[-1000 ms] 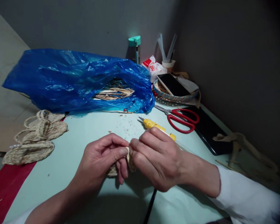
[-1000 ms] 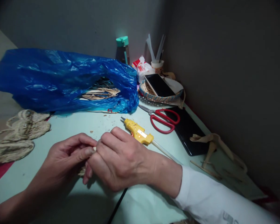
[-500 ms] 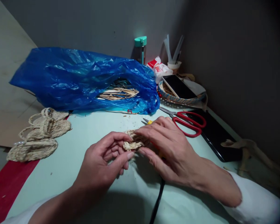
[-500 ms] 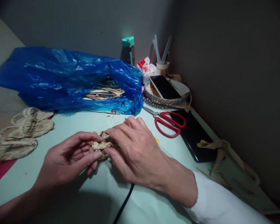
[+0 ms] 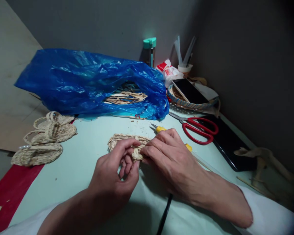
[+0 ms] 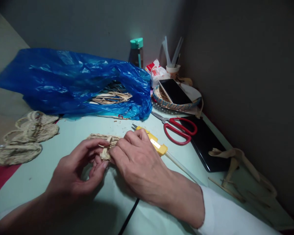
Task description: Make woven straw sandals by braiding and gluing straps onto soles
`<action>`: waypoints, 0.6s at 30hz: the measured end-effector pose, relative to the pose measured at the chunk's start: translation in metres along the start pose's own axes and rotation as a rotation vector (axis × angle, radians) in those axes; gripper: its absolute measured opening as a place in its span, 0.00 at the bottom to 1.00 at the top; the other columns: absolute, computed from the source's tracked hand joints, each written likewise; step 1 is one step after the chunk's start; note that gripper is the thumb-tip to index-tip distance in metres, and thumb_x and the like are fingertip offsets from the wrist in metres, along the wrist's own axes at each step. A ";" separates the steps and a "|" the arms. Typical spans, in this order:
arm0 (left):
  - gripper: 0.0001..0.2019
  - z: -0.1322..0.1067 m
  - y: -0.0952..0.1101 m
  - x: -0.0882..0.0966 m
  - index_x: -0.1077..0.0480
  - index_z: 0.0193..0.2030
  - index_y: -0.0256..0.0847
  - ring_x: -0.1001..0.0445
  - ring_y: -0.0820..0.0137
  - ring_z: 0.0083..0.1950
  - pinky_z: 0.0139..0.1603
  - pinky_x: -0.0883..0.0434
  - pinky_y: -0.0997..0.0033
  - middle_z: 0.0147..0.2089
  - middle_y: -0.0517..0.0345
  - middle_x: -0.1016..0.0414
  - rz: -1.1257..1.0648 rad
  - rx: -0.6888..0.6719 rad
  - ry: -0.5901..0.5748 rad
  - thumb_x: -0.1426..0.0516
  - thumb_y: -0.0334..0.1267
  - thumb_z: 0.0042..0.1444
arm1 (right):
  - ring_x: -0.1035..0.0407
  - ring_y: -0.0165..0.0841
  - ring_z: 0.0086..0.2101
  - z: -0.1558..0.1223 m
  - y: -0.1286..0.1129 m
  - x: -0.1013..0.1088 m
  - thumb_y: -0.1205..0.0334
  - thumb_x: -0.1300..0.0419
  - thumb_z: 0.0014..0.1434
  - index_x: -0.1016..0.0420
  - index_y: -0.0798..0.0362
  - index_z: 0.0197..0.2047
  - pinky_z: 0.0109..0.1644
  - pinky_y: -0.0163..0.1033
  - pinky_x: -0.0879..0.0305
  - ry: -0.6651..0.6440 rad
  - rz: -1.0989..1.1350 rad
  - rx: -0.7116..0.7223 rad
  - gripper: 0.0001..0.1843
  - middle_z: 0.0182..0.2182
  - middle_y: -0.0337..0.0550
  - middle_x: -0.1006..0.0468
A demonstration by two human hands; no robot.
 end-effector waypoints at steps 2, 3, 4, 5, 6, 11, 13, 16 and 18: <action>0.16 0.000 0.001 -0.002 0.26 0.48 0.44 0.38 0.75 0.19 0.25 0.36 0.75 0.21 0.68 0.35 0.059 -0.042 -0.046 0.42 0.30 0.52 | 0.42 0.38 0.34 -0.002 -0.001 -0.003 0.71 0.52 0.67 0.27 0.60 0.36 0.39 0.46 0.48 0.009 0.040 0.014 0.13 0.31 0.48 0.27; 0.17 0.000 0.001 -0.003 0.26 0.49 0.43 0.39 0.75 0.19 0.25 0.36 0.75 0.20 0.69 0.37 0.090 -0.076 -0.083 0.42 0.29 0.52 | 0.41 0.38 0.34 -0.003 -0.002 -0.005 0.72 0.51 0.64 0.28 0.60 0.36 0.39 0.47 0.48 0.009 0.053 0.024 0.11 0.31 0.48 0.27; 0.18 -0.001 0.002 -0.006 0.26 0.50 0.42 0.39 0.74 0.19 0.25 0.35 0.74 0.20 0.69 0.37 0.122 -0.119 -0.144 0.43 0.29 0.52 | 0.42 0.39 0.33 -0.004 -0.003 -0.005 0.73 0.51 0.62 0.28 0.59 0.36 0.38 0.46 0.49 0.041 0.053 0.043 0.10 0.30 0.48 0.28; 0.20 -0.001 0.003 -0.006 0.26 0.52 0.41 0.40 0.74 0.19 0.26 0.35 0.74 0.20 0.68 0.39 0.155 -0.155 -0.171 0.44 0.28 0.52 | 0.41 0.39 0.33 -0.005 -0.002 -0.007 0.75 0.51 0.59 0.29 0.58 0.36 0.38 0.46 0.49 0.063 0.036 0.038 0.10 0.30 0.48 0.28; 0.21 -0.001 0.003 -0.006 0.26 0.53 0.39 0.40 0.73 0.19 0.26 0.34 0.73 0.19 0.68 0.40 0.179 -0.182 -0.196 0.45 0.29 0.52 | 0.41 0.39 0.33 -0.007 -0.001 -0.008 0.76 0.51 0.58 0.30 0.57 0.36 0.39 0.46 0.49 0.091 0.026 0.039 0.10 0.30 0.47 0.28; 0.22 0.002 0.001 -0.004 0.27 0.57 0.34 0.37 0.70 0.23 0.35 0.29 0.68 0.23 0.63 0.35 0.150 -0.178 -0.286 0.47 0.30 0.55 | 0.38 0.40 0.34 -0.015 0.008 -0.015 0.77 0.50 0.57 0.31 0.56 0.48 0.40 0.47 0.46 0.144 0.007 0.077 0.18 0.32 0.47 0.27; 0.21 0.004 0.001 -0.003 0.27 0.58 0.33 0.33 0.69 0.27 0.40 0.28 0.67 0.28 0.57 0.28 0.084 -0.163 -0.300 0.47 0.30 0.57 | 0.36 0.41 0.35 -0.019 0.014 -0.020 0.76 0.50 0.58 0.32 0.55 0.52 0.41 0.47 0.45 0.116 0.002 0.090 0.20 0.35 0.48 0.25; 0.18 0.009 0.000 -0.002 0.26 0.56 0.35 0.26 0.66 0.37 0.43 0.28 0.67 0.40 0.50 0.21 -0.099 -0.103 -0.317 0.46 0.33 0.60 | 0.32 0.44 0.36 -0.028 0.026 -0.025 0.72 0.50 0.60 0.32 0.53 0.54 0.41 0.49 0.42 0.087 -0.013 0.097 0.20 0.39 0.50 0.23; 0.17 0.012 -0.002 -0.003 0.24 0.54 0.36 0.25 0.66 0.37 0.40 0.29 0.69 0.39 0.51 0.21 -0.241 -0.027 -0.330 0.45 0.35 0.60 | 0.30 0.46 0.36 -0.031 0.032 -0.027 0.70 0.48 0.61 0.32 0.50 0.56 0.40 0.50 0.40 0.088 -0.019 0.112 0.20 0.39 0.50 0.21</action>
Point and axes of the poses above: each hand's wrist, its own z-axis towards the middle knuckle, its own x-axis out of the back of the hand, y = z × x, the point moved 5 cm from there along z, towards the middle knuckle
